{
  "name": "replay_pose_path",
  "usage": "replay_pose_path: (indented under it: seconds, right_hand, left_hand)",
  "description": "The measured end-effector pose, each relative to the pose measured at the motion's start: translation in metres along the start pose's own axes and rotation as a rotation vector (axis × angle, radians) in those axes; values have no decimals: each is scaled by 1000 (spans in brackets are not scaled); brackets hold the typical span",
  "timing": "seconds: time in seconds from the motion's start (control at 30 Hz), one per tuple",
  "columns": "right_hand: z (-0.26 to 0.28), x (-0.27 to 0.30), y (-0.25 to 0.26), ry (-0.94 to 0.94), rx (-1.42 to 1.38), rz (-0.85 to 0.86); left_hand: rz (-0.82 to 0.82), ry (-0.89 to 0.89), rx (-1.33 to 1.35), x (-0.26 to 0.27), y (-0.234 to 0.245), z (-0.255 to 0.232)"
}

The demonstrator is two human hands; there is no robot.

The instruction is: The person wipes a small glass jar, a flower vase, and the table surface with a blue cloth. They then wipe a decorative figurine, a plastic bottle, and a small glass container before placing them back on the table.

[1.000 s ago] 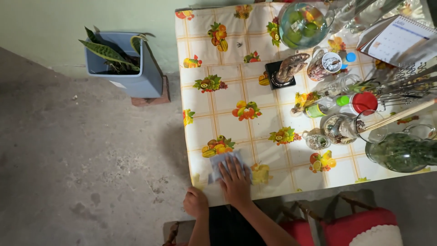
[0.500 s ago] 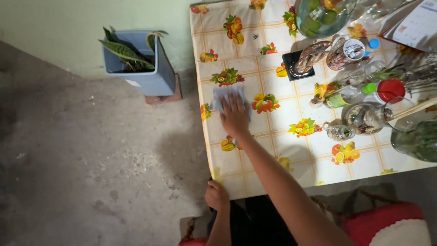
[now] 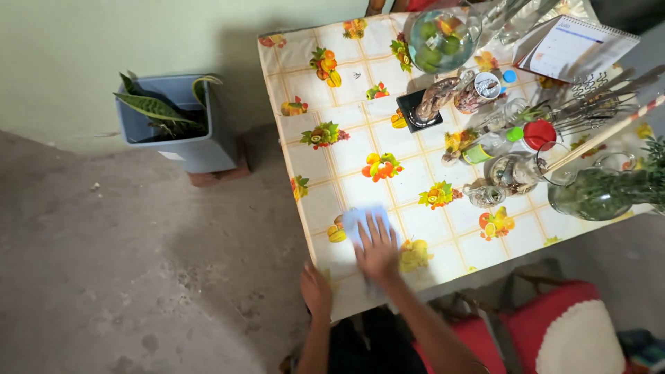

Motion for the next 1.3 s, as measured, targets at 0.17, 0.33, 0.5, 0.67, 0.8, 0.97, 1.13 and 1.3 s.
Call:
replay_pose_path:
  seconds: [0.17, 0.33, 0.5, 0.67, 0.8, 0.97, 1.13, 1.3]
  right_hand:
    - [-30, -124, -28, -147, 40, 133]
    - [-7, -115, -11, -169, 60, 20]
    - [45, -12, 22, -50, -7, -10]
    - [29, -35, 19, -94, -25, -5]
    - [-12, -138, 30, -131, 18, -91]
    - [-94, -283, 11, -215, 61, -232]
    - [-142, -379, -11, -290, 49, -74]
    - [-159, -440, -6, -299, -35, 194]
  left_hand:
    - [34, 131, 165, -102, 35, -84]
    - [0, 130, 12, -132, 34, -116]
    - [7, 216, -26, -124, 50, -136]
    - [59, 254, -74, -129, 49, -136]
    - [36, 275, -112, -128, 45, -133]
    - [26, 294, -168, -124, 48, -140]
    - [42, 403, -227, -125, 50, -141]
    - [5, 366, -195, -125, 49, -146]
Point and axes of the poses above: each hand's wrist, its own x-axis away from the middle knuckle, its own y-axis out of the back of the hand, z = x × y, the point moved 5 cm from there along -x, towards the middle knuckle, and after that the axes turned 13 degrees about z, right-handed, at the moved point
